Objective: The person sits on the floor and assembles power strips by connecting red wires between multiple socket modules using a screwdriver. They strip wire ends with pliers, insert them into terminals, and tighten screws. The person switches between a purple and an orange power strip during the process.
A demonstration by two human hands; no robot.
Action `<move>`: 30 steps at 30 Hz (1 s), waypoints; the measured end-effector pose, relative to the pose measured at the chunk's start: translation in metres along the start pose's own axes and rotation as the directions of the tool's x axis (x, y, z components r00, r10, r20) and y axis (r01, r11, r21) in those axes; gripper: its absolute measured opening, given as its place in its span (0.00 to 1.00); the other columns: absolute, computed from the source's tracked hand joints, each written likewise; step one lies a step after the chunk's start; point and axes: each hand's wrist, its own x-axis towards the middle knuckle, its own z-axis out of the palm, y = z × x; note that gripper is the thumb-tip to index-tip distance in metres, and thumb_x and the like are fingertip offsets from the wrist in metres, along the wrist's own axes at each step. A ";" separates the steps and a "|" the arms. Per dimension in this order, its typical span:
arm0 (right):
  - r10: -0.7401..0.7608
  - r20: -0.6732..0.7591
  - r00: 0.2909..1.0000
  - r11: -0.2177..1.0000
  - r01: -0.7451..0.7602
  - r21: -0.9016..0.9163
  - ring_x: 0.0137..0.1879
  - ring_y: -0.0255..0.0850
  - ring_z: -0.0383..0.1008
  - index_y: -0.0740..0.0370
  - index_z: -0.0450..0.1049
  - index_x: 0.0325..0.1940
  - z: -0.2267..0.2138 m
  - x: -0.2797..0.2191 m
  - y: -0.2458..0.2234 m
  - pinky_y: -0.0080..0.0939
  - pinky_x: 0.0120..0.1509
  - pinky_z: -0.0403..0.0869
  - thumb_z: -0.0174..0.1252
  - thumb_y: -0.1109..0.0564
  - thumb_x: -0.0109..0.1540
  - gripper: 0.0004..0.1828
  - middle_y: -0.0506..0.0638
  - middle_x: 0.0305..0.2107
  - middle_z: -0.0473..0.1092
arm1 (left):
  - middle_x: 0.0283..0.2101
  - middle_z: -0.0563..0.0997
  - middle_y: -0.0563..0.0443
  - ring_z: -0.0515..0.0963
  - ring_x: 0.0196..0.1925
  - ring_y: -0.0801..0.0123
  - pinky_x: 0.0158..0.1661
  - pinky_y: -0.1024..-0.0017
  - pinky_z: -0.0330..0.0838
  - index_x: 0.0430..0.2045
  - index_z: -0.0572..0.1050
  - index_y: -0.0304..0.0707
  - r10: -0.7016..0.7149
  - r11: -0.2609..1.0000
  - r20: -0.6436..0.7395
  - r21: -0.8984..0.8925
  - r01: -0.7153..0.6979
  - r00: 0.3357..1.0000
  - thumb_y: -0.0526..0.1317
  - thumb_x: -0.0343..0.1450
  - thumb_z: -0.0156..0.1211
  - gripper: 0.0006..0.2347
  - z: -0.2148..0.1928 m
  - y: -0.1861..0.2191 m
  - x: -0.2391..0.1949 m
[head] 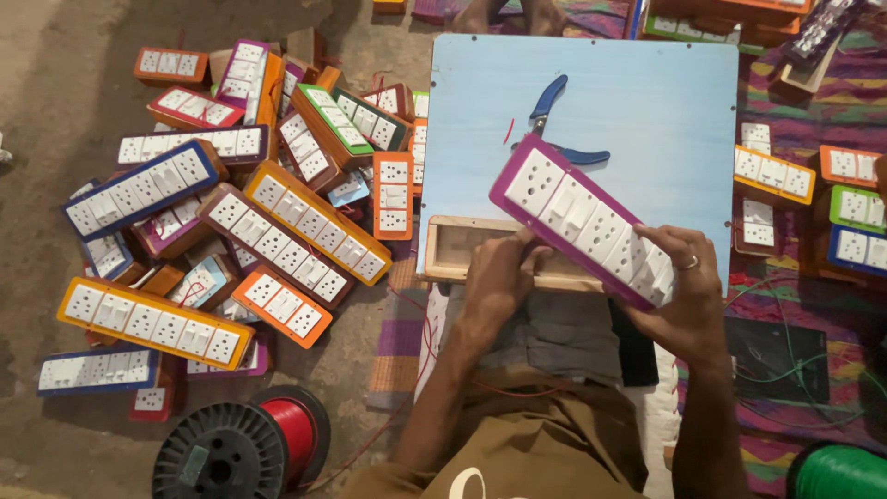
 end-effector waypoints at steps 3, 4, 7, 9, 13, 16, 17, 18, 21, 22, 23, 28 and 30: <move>0.007 0.009 1.000 0.998 -0.007 0.064 0.63 0.54 0.68 0.56 0.67 0.66 0.001 0.005 -0.004 0.51 0.66 0.71 0.76 0.57 0.46 0.45 0.57 0.54 0.68 | 0.31 0.85 0.47 0.86 0.27 0.63 0.29 0.64 0.78 0.41 0.82 0.41 0.010 0.999 0.002 -0.042 -0.010 1.000 0.38 0.72 0.59 0.08 -0.003 0.002 0.004; 0.002 0.012 1.000 0.997 -0.003 0.075 0.62 0.54 0.68 0.56 0.68 0.66 0.002 0.005 -0.006 0.52 0.66 0.71 0.75 0.58 0.46 0.44 0.57 0.53 0.68 | 0.30 0.85 0.47 0.86 0.27 0.63 0.29 0.65 0.79 0.42 0.82 0.43 -0.047 0.998 0.043 -0.042 0.049 0.998 0.37 0.73 0.58 0.08 -0.004 0.001 0.002; 0.027 0.037 0.999 0.998 -0.029 0.060 0.62 0.55 0.68 0.56 0.69 0.66 0.003 0.006 -0.010 0.52 0.65 0.71 0.71 0.62 0.45 0.44 0.58 0.53 0.68 | 0.28 0.85 0.44 0.85 0.28 0.58 0.33 0.61 0.78 0.37 0.83 0.39 0.001 0.999 0.030 -0.043 0.000 1.000 0.36 0.73 0.62 0.04 -0.008 -0.002 -0.003; 0.047 0.053 0.998 0.998 -0.048 0.032 0.62 0.55 0.69 0.55 0.69 0.66 0.002 0.008 -0.010 0.53 0.65 0.71 0.70 0.64 0.44 0.45 0.58 0.53 0.68 | 0.27 0.84 0.41 0.85 0.29 0.54 0.34 0.57 0.77 0.34 0.84 0.37 0.033 0.999 0.038 0.040 -0.034 0.999 0.35 0.69 0.65 0.04 -0.008 -0.001 -0.002; 0.061 0.093 0.994 0.998 -0.063 0.018 0.61 0.55 0.70 0.54 0.70 0.66 0.001 0.010 -0.009 0.53 0.63 0.71 0.70 0.64 0.44 0.44 0.57 0.53 0.69 | 0.26 0.82 0.38 0.85 0.29 0.54 0.35 0.60 0.80 0.31 0.83 0.32 -0.104 0.949 0.170 0.312 0.047 0.980 0.31 0.67 0.61 0.05 -0.015 0.007 -0.012; 0.048 0.144 0.988 0.999 -0.049 0.006 0.61 0.54 0.71 0.52 0.71 0.66 0.001 0.012 -0.007 0.53 0.64 0.72 0.72 0.63 0.44 0.45 0.56 0.53 0.70 | 0.28 0.82 0.38 0.85 0.31 0.52 0.36 0.57 0.78 0.23 0.80 0.30 0.216 0.893 -0.097 0.423 -0.156 0.972 0.34 0.65 0.61 0.05 -0.022 0.018 -0.036; 0.040 0.160 0.986 0.999 -0.040 0.000 0.61 0.54 0.71 0.52 0.71 0.66 0.000 0.013 -0.006 0.53 0.64 0.72 0.73 0.62 0.43 0.46 0.55 0.53 0.70 | 0.29 0.82 0.38 0.84 0.32 0.50 0.36 0.55 0.77 0.21 0.79 0.30 0.395 0.841 -0.229 0.479 -0.250 0.890 0.36 0.63 0.62 0.06 -0.023 0.020 -0.046; 0.035 0.164 0.986 0.999 -0.034 -0.013 0.61 0.55 0.71 0.52 0.71 0.66 -0.001 0.014 -0.005 0.53 0.64 0.72 0.74 0.61 0.42 0.47 0.56 0.53 0.70 | 0.27 0.82 0.38 0.83 0.29 0.49 0.34 0.54 0.76 0.19 0.79 0.30 0.274 0.892 -0.251 0.427 -0.148 0.929 0.38 0.65 0.64 0.08 -0.021 0.022 -0.055; 0.012 0.173 0.985 0.999 -0.006 -0.039 0.63 0.55 0.70 0.51 0.71 0.66 0.000 0.019 -0.005 0.54 0.65 0.72 0.76 0.56 0.42 0.47 0.56 0.54 0.70 | 0.23 0.82 0.36 0.82 0.25 0.46 0.30 0.53 0.76 0.16 0.80 0.30 -0.069 0.933 -0.185 0.335 0.129 0.980 0.40 0.66 0.68 0.11 -0.007 0.013 -0.074; 0.002 0.178 0.984 0.999 0.006 -0.047 0.63 0.54 0.71 0.50 0.71 0.66 -0.001 0.021 -0.005 0.54 0.66 0.72 0.77 0.53 0.43 0.46 0.55 0.54 0.70 | 0.24 0.81 0.34 0.83 0.27 0.44 0.31 0.53 0.76 0.17 0.80 0.31 -0.160 0.918 -0.095 0.353 0.184 0.983 0.38 0.64 0.66 0.08 -0.001 0.005 -0.073; -0.008 0.182 0.983 0.998 0.018 -0.054 0.63 0.54 0.71 0.49 0.71 0.65 -0.002 0.023 -0.006 0.55 0.66 0.72 0.77 0.51 0.44 0.45 0.55 0.55 0.70 | 0.26 0.81 0.32 0.83 0.29 0.42 0.32 0.52 0.77 0.17 0.80 0.31 -0.251 0.897 -0.006 0.375 0.235 0.968 0.36 0.62 0.65 0.05 0.005 -0.004 -0.074; -0.156 0.271 0.950 0.983 0.177 -0.054 0.63 0.52 0.70 0.48 0.73 0.63 0.012 0.039 -0.010 0.56 0.68 0.67 0.77 0.42 0.42 0.46 0.52 0.57 0.70 | 0.24 0.78 0.28 0.81 0.30 0.37 0.33 0.50 0.75 0.22 0.79 0.29 -0.235 0.969 0.037 0.087 0.231 0.971 0.42 0.68 0.63 0.11 0.030 -0.035 -0.072; -0.204 0.302 0.931 0.974 0.223 -0.030 0.65 0.51 0.69 0.46 0.74 0.62 0.020 0.041 -0.011 0.56 0.68 0.66 0.76 0.40 0.41 0.46 0.52 0.60 0.69 | 0.25 0.79 0.30 0.81 0.30 0.39 0.34 0.51 0.74 0.23 0.78 0.29 -0.198 0.980 0.126 0.008 0.198 0.972 0.45 0.72 0.61 0.14 0.024 -0.043 -0.073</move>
